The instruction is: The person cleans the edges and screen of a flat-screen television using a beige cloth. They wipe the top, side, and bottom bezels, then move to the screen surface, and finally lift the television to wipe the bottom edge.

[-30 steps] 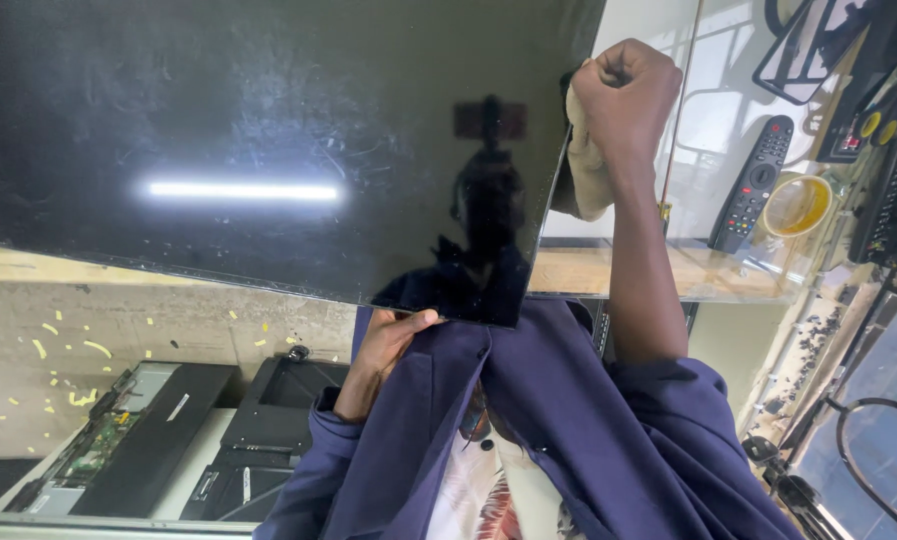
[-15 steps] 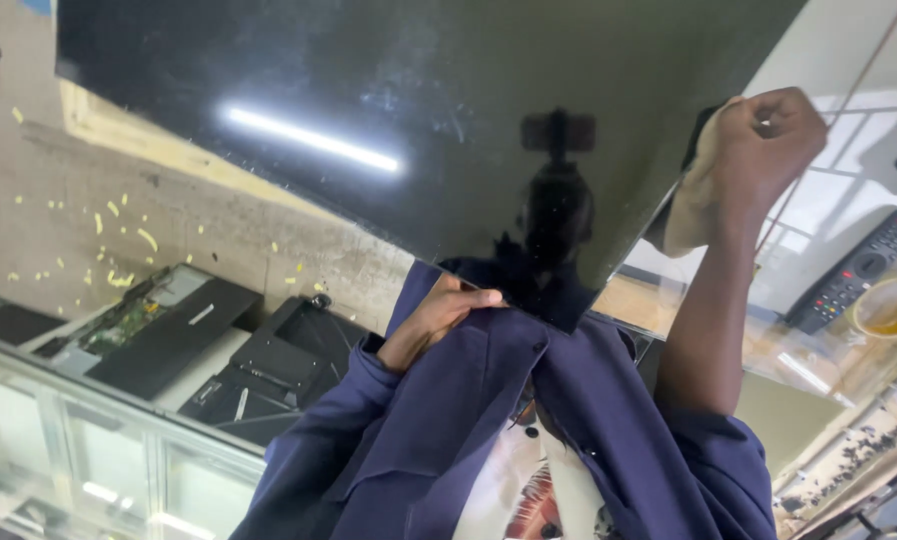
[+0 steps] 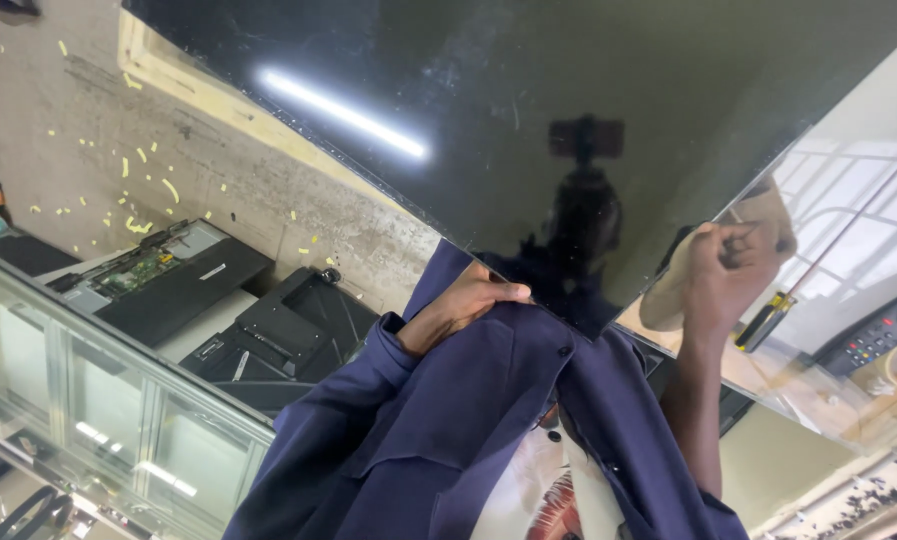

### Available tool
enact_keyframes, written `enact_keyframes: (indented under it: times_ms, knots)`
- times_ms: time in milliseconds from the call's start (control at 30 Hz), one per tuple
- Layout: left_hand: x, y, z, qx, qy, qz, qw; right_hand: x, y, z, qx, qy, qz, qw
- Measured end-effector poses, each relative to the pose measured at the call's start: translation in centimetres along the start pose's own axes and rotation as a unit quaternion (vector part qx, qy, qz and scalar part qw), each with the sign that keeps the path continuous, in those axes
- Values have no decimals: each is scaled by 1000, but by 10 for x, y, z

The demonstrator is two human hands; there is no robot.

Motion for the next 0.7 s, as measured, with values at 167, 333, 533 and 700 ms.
enact_keyframes:
  times_ms: [167,333,533,700]
  knots:
    - [-49,-52,15,-68,80,21,994,34,-3,-26,-3,-40,-47,998]
    - [-28,-46,3,-39,67,31,996,33,4,-25,-50,77,124,988]
    - [-59,-106,0,5,48,38,998,24,2,19,16,39,256,966]
    - [-52,-100,-3,16,47,42,998,25,1,43,96,10,311,945]
Point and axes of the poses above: each hand's wrist, its own z-axis towards the middle knuckle, its own y-axis out of the palm, x = y × z, the point moved 8 cm from there along z, towards the middle knuckle, and after that the axes turned 12 degrees about -x, right-handed, at the moved point
